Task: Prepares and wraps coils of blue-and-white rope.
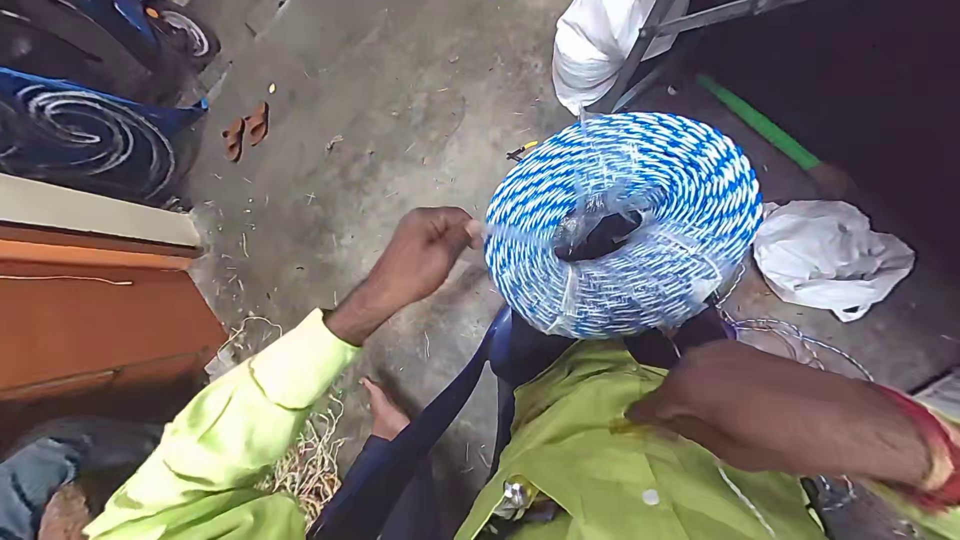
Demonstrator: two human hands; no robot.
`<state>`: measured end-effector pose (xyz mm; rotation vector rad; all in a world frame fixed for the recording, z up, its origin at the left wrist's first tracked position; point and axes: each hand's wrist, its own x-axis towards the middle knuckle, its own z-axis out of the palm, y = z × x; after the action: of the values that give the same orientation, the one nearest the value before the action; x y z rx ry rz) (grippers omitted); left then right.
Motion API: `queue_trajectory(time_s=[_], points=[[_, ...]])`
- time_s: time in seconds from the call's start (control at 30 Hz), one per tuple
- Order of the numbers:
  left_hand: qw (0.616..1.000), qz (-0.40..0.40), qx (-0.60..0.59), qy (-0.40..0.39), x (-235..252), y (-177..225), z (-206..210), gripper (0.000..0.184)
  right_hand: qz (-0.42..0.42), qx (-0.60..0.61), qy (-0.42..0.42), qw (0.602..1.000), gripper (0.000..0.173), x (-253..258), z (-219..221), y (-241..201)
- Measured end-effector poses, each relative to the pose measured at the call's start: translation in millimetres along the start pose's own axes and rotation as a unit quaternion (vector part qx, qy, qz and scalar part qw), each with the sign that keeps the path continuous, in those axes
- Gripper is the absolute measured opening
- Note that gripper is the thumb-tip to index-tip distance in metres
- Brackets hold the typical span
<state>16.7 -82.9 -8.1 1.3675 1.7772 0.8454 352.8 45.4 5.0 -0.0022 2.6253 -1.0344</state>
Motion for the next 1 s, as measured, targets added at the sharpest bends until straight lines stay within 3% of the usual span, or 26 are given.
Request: queue_trajectory(time_s=[0.03,0.17,0.23,0.33,0.4,0.57,0.73,0.8,0.93,1.0], points=[[1.0,-0.004,-0.017,0.01,1.4,-6.6,-3.7,0.029,0.01,0.019,0.017,1.0,0.025,-11.0,-0.8,3.4],[0.992,0.006,-0.048,-0.117,2.8,-5.8,-10.2,0.031,0.115,0.026,0.327,0.938,0.032,-0.3,-41.4,10.3],[0.983,0.005,-0.022,-0.184,-0.4,-5.4,-15.8,0.038,0.122,0.01,0.379,0.917,0.033,28.9,-49.1,13.2],[0.978,0.062,-0.023,-0.199,-4.5,-8.3,-7.1,0.038,0.102,0.019,0.358,0.928,0.032,67.7,-29.6,22.3],[0.981,0.08,-0.044,-0.171,-6.7,-7.7,-0.8,0.036,0.081,0.011,0.292,0.953,0.033,74.7,-19.0,20.3],[0.98,0.05,-0.182,-0.068,-10.6,-20.3,-4.9,0.035,0.004,0.1,0.08,0.992,0.031,27.3,-52.6,12.3],[0.982,0.067,-0.155,-0.089,-14.0,-19.7,-0.2,0.038,0.084,0.084,0.287,0.95,0.027,67.0,-54.0,12.8],[0.985,0.072,-0.129,-0.091,-14.6,-19.8,-2.9,0.039,0.058,0.076,0.262,0.96,0.027,79.5,-38.0,13.4],[0.977,0.052,-0.204,-0.028,-9.5,-23.7,5.7,0.036,0.024,0.111,0.065,0.991,0.029,46.3,-45.9,8.7],[0.973,0.028,-0.23,-0.002,-6.3,-25.5,-3.2,0.038,0.031,0.156,0.064,0.985,0.028,42.8,-48.7,4.0]])
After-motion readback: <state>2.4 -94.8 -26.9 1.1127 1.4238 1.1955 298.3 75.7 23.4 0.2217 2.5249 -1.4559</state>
